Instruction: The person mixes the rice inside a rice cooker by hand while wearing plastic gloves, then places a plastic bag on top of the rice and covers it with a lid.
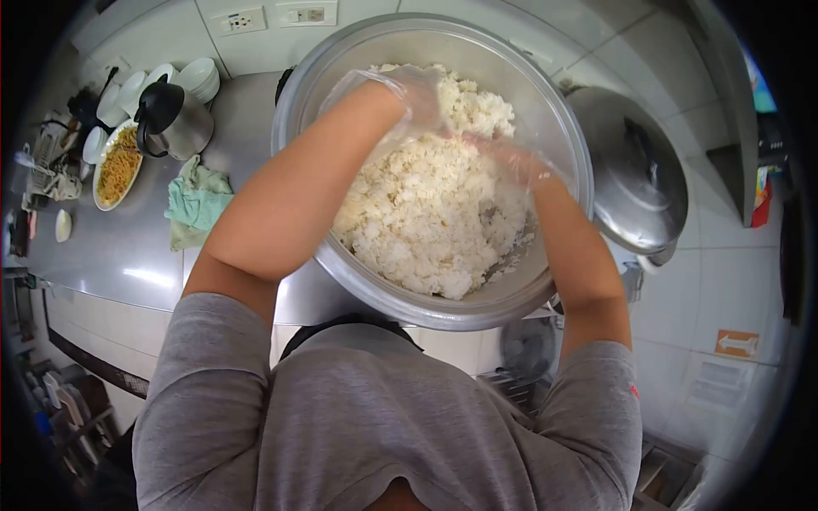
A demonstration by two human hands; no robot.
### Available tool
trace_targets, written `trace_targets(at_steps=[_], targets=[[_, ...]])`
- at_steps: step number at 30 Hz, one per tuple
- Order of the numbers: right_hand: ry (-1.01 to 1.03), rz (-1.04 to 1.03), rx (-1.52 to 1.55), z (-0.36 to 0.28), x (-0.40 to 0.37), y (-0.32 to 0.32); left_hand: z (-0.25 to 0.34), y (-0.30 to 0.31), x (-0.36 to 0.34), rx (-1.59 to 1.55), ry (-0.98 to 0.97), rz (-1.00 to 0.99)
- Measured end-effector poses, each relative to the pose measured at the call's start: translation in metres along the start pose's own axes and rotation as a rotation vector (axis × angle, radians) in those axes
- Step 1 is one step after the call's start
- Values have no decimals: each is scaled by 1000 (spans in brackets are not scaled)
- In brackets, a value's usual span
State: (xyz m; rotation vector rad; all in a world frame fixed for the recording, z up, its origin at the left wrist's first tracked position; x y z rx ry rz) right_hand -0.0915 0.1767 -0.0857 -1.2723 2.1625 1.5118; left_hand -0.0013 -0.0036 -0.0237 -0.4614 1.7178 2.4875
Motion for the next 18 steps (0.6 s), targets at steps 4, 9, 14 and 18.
trace_targets(at_steps=[4, 9, 14, 18], targets=[[100, 54, 10, -17, 13, -34, 5, 33, 1, -171, -40, 310], [86, 104, -114, -80, 4, -62, 7, 41, -3, -150, -133, 613], [263, 22, -326, -147, -50, -86, 9, 9, 42, -55, -337, 1135], [698, 208, -463, -145, -75, -109, -4, 29, 14, -68, -232, 634]])
Point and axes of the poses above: each hand's wrist, its own x-axis towards the middle knuckle, its own y-axis out of the back of the hand, z = x × y, the point moved 4 cm from there along x, towards the middle knuckle, and after that the axes turned 2 degrees about z, right-handed, at the moved point
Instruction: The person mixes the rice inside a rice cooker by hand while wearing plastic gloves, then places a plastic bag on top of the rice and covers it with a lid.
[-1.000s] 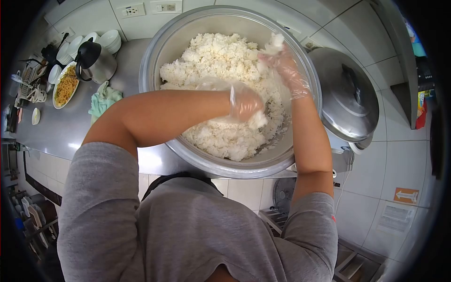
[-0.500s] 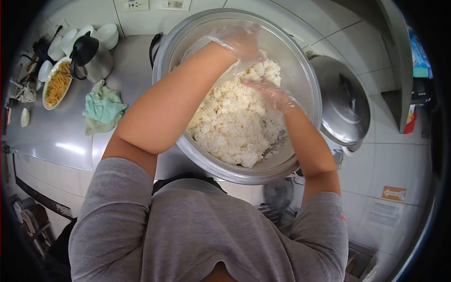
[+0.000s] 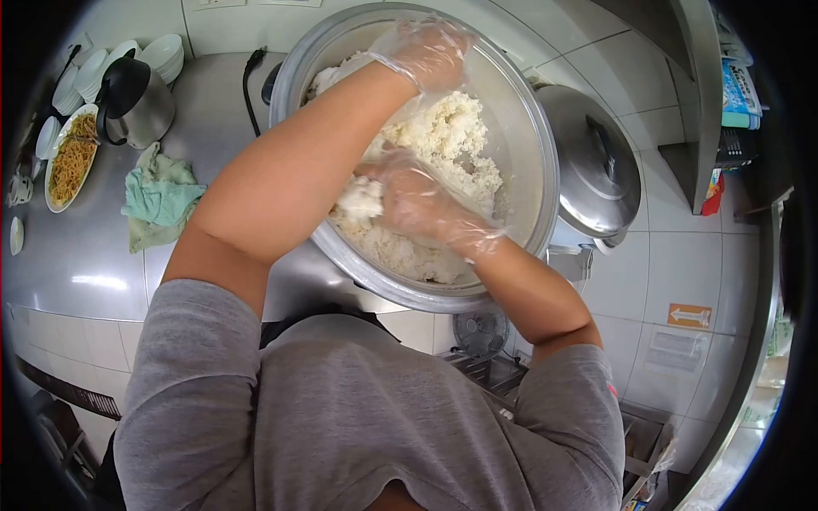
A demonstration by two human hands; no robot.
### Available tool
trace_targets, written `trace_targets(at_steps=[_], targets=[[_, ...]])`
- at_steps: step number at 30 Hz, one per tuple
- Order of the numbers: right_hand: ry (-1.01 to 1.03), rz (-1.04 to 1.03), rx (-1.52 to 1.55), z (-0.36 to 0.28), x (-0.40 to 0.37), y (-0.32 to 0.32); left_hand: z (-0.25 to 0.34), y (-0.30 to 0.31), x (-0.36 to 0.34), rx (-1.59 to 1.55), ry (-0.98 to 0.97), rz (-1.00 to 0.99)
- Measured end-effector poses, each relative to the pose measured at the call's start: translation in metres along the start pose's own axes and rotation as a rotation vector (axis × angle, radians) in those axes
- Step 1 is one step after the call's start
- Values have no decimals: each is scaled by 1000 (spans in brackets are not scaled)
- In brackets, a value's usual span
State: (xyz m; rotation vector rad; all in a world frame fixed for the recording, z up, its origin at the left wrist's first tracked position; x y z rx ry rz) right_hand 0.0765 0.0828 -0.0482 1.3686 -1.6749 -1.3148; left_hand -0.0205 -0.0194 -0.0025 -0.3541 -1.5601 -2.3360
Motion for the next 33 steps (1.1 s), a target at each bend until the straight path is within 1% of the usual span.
trace_targets(at_steps=[2, 4, 5, 6, 7, 8, 9, 10, 11, 12, 13, 14, 15, 16, 17, 18, 19, 20, 21, 22, 23, 24, 25, 27, 28, 30, 31, 32, 33], targets=[[1, -26, 57, 6, -15, 4, -5, -1, -1, -29, 53, -35], [-187, -57, 43, 38, -32, 3, -13, -13, 6, -29, 42, -25], [-173, -59, 40, 57, -36, 1, -18, -19, 10, -27, 33, -16], [-463, 57, 826, 91, -39, -3, -22, -18, 11, -15, 48, -7], [-736, 164, 1621, 109, -42, -6, -26, -17, 10, -33, 64, -45], [-710, 224, 1644, 126, -44, 8, -29, -17, 10, -46, 80, -86], [-683, 285, 1674, 136, -46, 25, -33, -17, 9, -15, 94, -84], [-653, 264, 1693, 144, -46, 37, -39, -18, 7, -1, 139, -107], [-605, 256, 1064, 157, -50, 54, -43, -19, 4, 11, 186, -131], [-515, 252, 442, 164, -49, 73, -45, -17, 1, 46, 203, -131], [-490, 252, 474, 168, -48, 81, -47, -17, -5, 126, 266, -156], [-511, 229, 344, 173, -47, 89, -49, -15, -11, 211, 324, -183], [-534, 205, 217, 180, -49, 90, -62, -20, -17, 364, 419, -280], [-441, 230, 277, 184, -55, 85, -50, -15, -26, 513, 515, -378], [-423, 228, 309, 187, -59, 80, -37, -10, -41, 550, 522, -573], [-315, 142, 230, 180, -58, 74, 0, 8, -61, 581, 534, -768], [-204, 58, 152, 173, -58, 65, 3, 5, -74, 605, 556, -786], [-151, 125, 133, 174, -55, 58, -2, 2, -97, 491, 695, -832], [-134, 118, 168, 169, -57, 56, 1, -1, -116, 372, 834, -873], [-93, 184, 225, 161, -61, 65, 23, -2, -129, 391, 857, -894], [-51, 253, 276, 158, -62, 71, 50, -4, -144, -30, 1074, -672], [18, 267, 286, 160, -56, 69, 69, -7, -153, -451, 1245, -403], [29, 270, 306, 157, -58, 73, 69, -14, -155, -430, 1259, -401], [49, 309, 421, 151, -59, 86, 57, -29, -149, -71, 982, -575], [58, 318, 438, 150, -52, 83, 63, -33, -138, -50, 987, -575], [94, 549, 278, 147, -42, 79, 89, -68, -116, 350, 455, -1197], [102, 552, 288, 145, -45, 82, 79, -92, -121, -99, 561, -791], [84, 527, 373, 145, -49, 86, 66, -108, -127, -523, 619, -343], [70, 501, 449, 146, -52, 92, 85, -121, -112, -98, 455, -485]])
Point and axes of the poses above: each hand's wrist, its own x-axis towards the middle knuckle, its own y-axis out of the back of the hand, z = x × y, the point moved 4 cm from there along x, towards the middle knuckle, and after that the axes turned 2 degrees about z, right-handed, at the moved point
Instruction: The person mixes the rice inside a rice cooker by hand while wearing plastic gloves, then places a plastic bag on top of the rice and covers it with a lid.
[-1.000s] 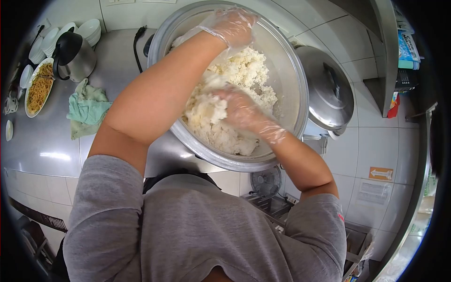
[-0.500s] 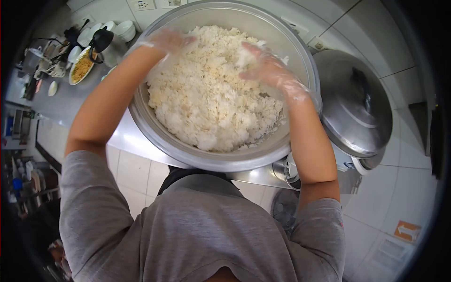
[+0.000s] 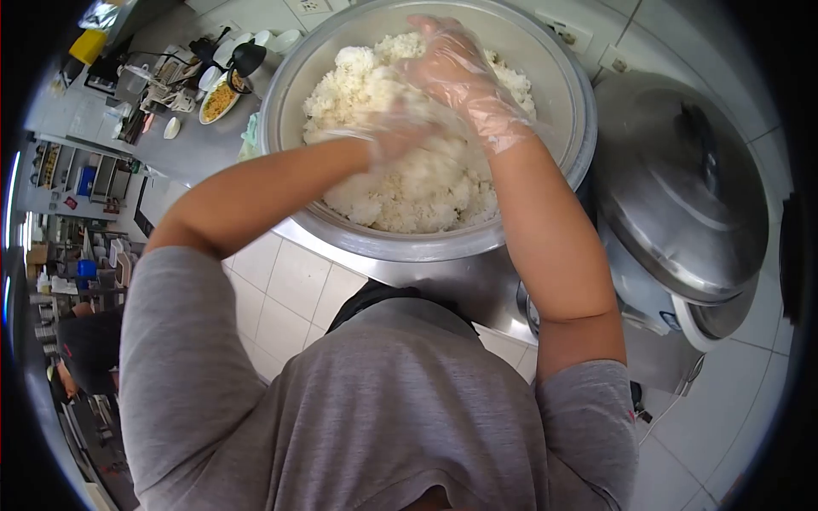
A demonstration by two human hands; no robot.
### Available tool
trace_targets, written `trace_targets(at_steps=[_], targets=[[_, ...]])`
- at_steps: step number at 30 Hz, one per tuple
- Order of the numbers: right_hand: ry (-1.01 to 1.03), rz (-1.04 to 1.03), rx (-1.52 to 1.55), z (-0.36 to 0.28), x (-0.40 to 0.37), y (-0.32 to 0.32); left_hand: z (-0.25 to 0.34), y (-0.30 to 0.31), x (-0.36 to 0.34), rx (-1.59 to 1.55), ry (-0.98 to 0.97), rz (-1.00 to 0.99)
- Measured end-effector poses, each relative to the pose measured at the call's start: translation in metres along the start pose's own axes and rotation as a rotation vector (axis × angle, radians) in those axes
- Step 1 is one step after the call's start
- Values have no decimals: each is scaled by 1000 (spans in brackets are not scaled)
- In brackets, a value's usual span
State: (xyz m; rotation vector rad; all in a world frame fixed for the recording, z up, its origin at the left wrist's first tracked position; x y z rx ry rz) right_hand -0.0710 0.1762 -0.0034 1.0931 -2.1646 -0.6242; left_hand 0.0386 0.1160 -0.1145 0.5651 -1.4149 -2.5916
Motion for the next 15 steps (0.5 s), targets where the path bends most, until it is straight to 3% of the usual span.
trace_targets(at_steps=[1, 3, 4, 6, 7, 8, 9, 11, 13, 14, 15], targets=[[26, 2, -9, -2, 0, 4, 29, -10, 16, 463, -49, -25], [101, 107, -56, 0, -1, 9, 3, -61, 75, 593, -439, 284], [131, 112, -62, 3, -1, 9, 35, -25, 54, 605, -432, 313], [67, 224, 45, 16, -1, 16, 81, 31, 8, -704, -7, -166], [56, 251, 33, 16, -3, 23, 69, 49, 6, -539, 64, -214], [57, 250, 38, 16, -4, 25, 71, 75, -13, -468, 204, -100], [46, 266, 51, 18, -5, 28, 48, 90, -21, 37, -41, -94], [27, 294, 74, 19, -7, 32, 23, 107, -59, -35, 644, -101], [26, 263, 82, 14, -7, 31, 71, 110, -91, 250, 798, -444], [22, 265, 87, 14, -7, 33, 44, 98, -90, 256, 801, -448], [25, 257, 104, 14, -7, 33, -3, 76, -87, 156, 665, -310]])
Point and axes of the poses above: each hand's wrist, its own x-axis towards the middle knuckle, its own y-axis out of the back of the hand, z = x × y, the point moved 4 cm from there along x, towards the middle knuckle, and after that the axes turned 2 degrees about z, right-handed, at the moved point
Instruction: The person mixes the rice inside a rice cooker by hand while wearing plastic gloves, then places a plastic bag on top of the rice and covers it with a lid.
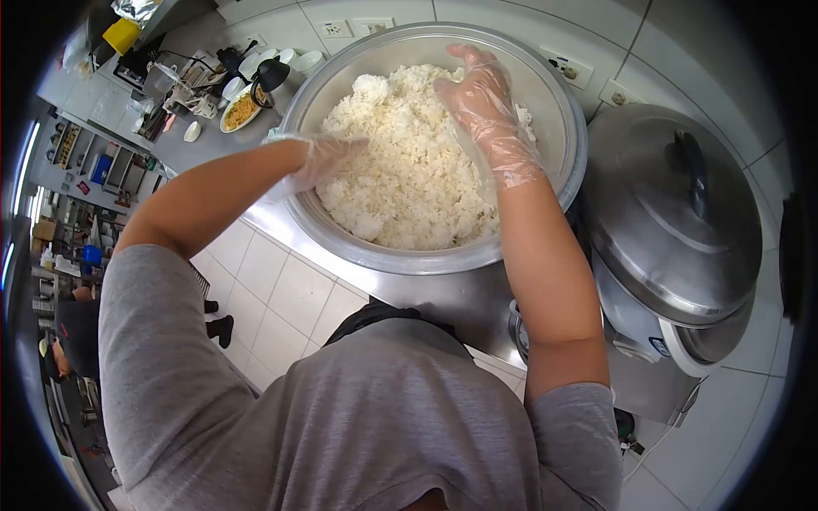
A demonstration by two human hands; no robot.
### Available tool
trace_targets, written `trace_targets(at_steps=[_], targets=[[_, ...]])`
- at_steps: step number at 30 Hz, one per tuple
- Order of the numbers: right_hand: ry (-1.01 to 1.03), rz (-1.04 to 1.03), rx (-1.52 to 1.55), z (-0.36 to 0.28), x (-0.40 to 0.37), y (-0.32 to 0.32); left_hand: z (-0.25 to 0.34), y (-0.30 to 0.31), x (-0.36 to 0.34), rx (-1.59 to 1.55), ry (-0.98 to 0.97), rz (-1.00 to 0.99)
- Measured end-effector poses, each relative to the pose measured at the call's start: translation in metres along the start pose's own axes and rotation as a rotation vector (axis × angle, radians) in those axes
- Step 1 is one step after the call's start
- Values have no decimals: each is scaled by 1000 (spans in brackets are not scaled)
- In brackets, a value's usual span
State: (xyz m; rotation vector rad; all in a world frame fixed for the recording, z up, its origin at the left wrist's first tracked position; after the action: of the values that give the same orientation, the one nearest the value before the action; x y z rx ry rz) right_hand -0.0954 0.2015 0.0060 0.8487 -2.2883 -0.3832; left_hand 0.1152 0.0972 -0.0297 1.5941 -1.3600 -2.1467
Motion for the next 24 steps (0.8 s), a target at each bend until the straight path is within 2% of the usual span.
trace_targets(at_steps=[1, 2, 5, 6, 8, 10, 12, 14, 18, 19, 21, 23, 24], targets=[[-3, -8, 18, 0, -1, 0, -13, -10, 20, -116, -144, 108], [-15, -8, 22, 0, 0, 0, 8, -11, 4, -388, 131, 92], [-76, -19, 42, -3, 3, 3, -15, -32, 72, -535, 54, 123], [-69, -11, 68, -5, 3, 6, -24, -39, 92, -521, 55, 116], [-67, 5, 94, -7, 1, 6, -33, -42, 116, -490, -66, 184], [25, 66, 68, -10, 3, 5, -30, -31, 108, -422, -28, 152], [35, 99, 48, -12, 6, 2, -24, -25, 95, -345, 13, 128], [83, 153, 21, -16, 8, 2, -14, -30, 79, -633, -41, 102], [136, 185, -19, -16, 6, 4, -9, -53, 125, -643, -178, 223], [141, 186, -61, -14, 7, 3, 4, -52, 113, -647, -175, 224], [151, 176, -103, -11, 8, -1, 38, -48, 77, -776, -32, 287], [135, 175, -121, -5, 9, -2, 63, -39, 99, -237, -691, 240], [162, 183, -163, 0, 9, -5, 79, -40, 113, -57, -909, 429]])
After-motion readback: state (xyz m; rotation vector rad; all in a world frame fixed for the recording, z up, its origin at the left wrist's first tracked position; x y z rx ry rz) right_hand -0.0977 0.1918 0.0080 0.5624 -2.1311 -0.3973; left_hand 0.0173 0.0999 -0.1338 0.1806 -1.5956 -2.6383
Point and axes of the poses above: each hand's wrist, its own x-axis towards the middle knuckle, its own y-axis out of the back of the hand, z = x × y, the point moved 4 cm from there along x, towards the middle knuckle, and after that the axes turned 2 degrees about z, right-handed, at the moved point
